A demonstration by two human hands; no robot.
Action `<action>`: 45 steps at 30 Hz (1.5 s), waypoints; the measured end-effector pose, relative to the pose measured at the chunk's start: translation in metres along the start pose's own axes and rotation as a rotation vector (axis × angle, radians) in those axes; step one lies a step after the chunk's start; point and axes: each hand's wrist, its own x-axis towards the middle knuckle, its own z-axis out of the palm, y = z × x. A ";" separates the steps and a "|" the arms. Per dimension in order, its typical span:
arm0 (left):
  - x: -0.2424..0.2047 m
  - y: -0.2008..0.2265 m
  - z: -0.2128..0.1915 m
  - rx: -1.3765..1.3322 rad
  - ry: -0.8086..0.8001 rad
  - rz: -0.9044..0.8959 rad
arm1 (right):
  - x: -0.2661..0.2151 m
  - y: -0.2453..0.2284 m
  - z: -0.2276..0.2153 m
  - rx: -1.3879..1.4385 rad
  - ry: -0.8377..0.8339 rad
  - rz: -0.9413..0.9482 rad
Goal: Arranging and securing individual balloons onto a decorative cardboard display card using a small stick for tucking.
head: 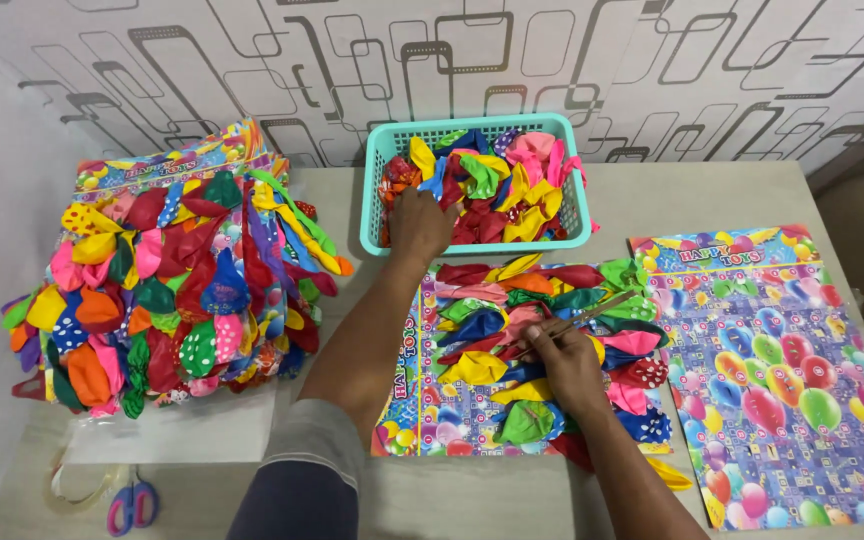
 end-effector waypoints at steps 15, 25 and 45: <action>-0.003 -0.011 -0.024 -0.354 0.119 0.436 | 0.007 0.012 -0.004 0.090 -0.028 0.006; -0.111 0.002 -0.046 -0.727 0.221 0.319 | -0.001 0.006 -0.001 0.066 -0.026 -0.069; -0.244 -0.015 -0.025 -1.026 -0.034 0.225 | -0.052 -0.022 0.045 0.152 -0.402 0.048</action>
